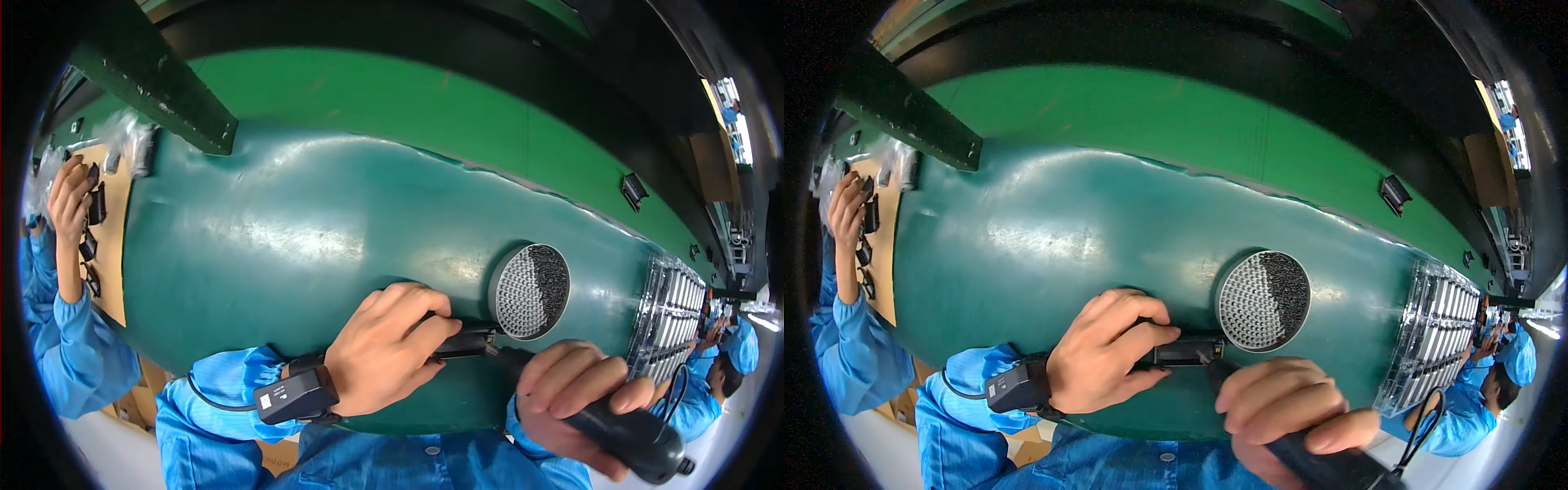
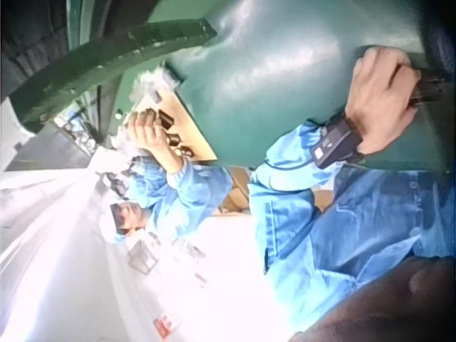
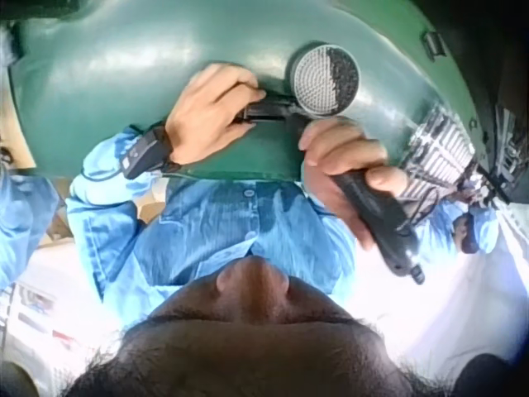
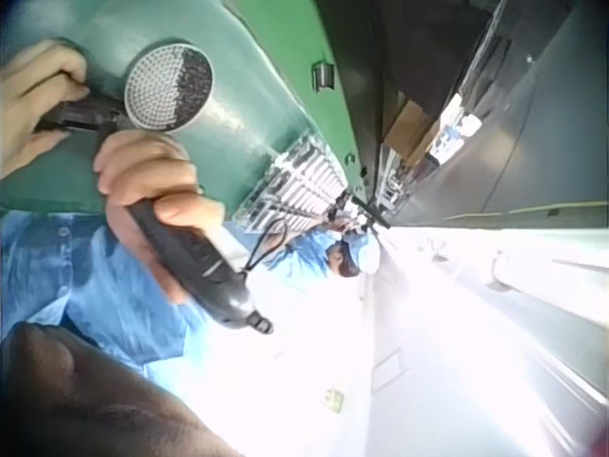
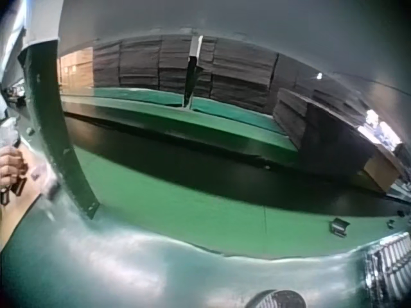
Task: Assembling plastic electronic housings using an electric screwdriver and testing them with a handheld meter on a factory line.
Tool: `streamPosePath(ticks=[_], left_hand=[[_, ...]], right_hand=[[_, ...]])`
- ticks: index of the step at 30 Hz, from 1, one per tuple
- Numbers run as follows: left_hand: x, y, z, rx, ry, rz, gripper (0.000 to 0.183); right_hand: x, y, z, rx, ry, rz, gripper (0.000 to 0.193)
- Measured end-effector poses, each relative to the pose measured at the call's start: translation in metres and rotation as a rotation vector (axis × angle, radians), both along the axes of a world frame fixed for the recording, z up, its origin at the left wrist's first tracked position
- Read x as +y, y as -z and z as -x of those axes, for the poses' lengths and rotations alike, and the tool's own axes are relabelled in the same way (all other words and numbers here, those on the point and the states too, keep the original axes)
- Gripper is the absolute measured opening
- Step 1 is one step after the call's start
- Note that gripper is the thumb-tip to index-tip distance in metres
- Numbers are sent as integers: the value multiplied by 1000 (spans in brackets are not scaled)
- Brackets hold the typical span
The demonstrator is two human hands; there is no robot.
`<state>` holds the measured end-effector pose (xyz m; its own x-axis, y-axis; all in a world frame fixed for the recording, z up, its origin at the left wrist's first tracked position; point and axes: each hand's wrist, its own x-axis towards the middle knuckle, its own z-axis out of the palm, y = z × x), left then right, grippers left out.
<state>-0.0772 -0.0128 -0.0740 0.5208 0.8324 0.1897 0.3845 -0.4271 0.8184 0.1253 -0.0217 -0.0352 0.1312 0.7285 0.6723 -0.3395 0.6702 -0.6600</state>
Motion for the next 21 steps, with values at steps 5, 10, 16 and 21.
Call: streamPosePath(ticks=[5, 10, 16, 21], left_hand=[[-3, 12, 14, -16, -21, 31, 54], [-2, 18, 24, -25, -4, 20, 51], [-9, 28, 32, -27, -21, 29, 48], [-11, 32, 37, -33, -22, 27, 48]], right_hand=[[5, 22, 23, -95, -237, -56, 75], [3, 30, 41, -105, -252, -44, 76], [-1, 38, 53, -124, -279, -36, 76], [-4, 41, 59, -133, -260, -40, 76]])
